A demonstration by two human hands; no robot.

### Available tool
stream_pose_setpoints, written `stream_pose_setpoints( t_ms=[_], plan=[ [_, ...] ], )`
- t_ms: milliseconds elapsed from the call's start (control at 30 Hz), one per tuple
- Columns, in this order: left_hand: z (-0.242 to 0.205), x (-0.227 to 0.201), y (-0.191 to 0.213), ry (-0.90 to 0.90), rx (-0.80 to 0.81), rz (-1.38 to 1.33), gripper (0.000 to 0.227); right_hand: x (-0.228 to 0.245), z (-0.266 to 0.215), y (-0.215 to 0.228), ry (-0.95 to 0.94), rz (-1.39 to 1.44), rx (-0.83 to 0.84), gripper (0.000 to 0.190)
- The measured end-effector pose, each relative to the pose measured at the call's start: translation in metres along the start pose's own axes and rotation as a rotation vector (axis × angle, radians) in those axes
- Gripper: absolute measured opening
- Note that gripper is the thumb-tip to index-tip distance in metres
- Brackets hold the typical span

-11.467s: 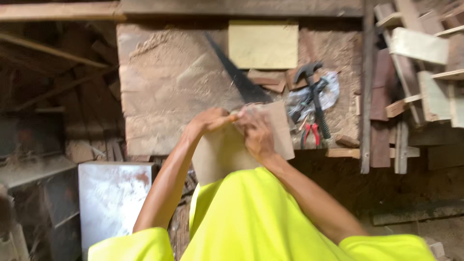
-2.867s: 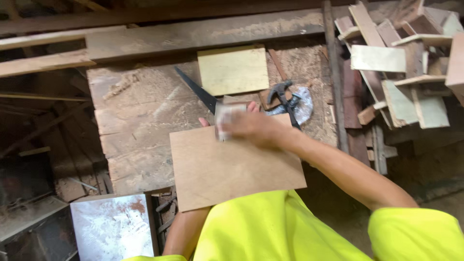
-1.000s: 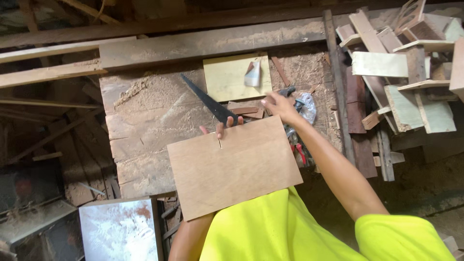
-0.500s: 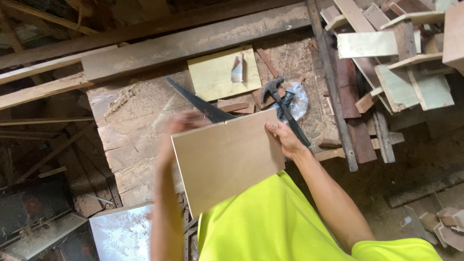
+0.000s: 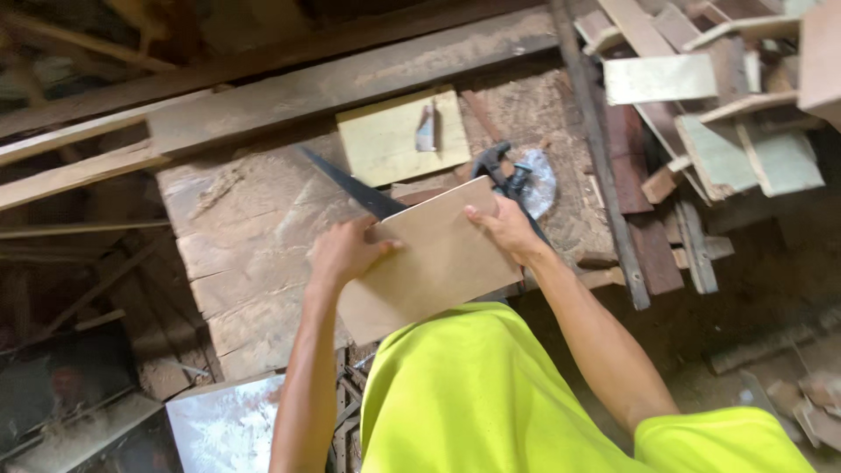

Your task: The person smooths a rectangular wooden board with sandpaper, then uses a hammer and a blue cylindrical tool to drive a nail into the board. The person continues hammering the nail until it is flush with the wood surface.

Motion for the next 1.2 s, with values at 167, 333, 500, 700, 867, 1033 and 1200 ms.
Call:
stream_pose_setpoints(
  t_ms=[167, 333, 500, 700, 867, 1033, 1200],
  plan=[
    [0.0, 0.024, -0.008, -0.078, -0.085, -0.089, 0.04, 0.001, -0.004, -0.005, -0.003, -0.034, 0.021, 0.037],
    [0.019, 0.072, -0.022, 0.024, -0.102, -0.127, 0.039, -0.017, 0.005, -0.017, 0.004, -0.175, 0.036, 0.035],
    [-0.012, 0.109, -0.035, -0.42, -0.457, -0.119, 0.031, -0.082, 0.007, -0.01, 0.005, -0.097, 0.091, 0.036],
    [-0.052, 0.088, -0.064, -0.631, -0.562, 0.103, 0.026, -0.162, 0.002, 0.006, -0.077, -0.257, 0.005, 0.022],
    [-0.052, 0.076, -0.058, -0.522, -0.377, 0.139, 0.029, -0.182, -0.009, 0.002, -0.086, -0.29, -0.056, 0.019],
    [-0.055, 0.084, -0.078, -0.552, -0.256, 0.226, 0.014, -0.172, -0.027, 0.033, -0.199, -0.609, -0.34, 0.021],
    [-0.072, 0.102, -0.104, -0.59, -0.159, 0.258, 0.011, -0.139, -0.034, 0.04, -0.182, -0.688, -0.388, 0.021]
  ],
)
Point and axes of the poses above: each hand's wrist, its own z-axis towards the middle knuckle, its own y-axis out of the back of the hand, x = y × z, the point moved 6 cm from there along z, towards the middle knuckle, and after that the axes turned 14 degrees about -z, right-handed, at the moved point
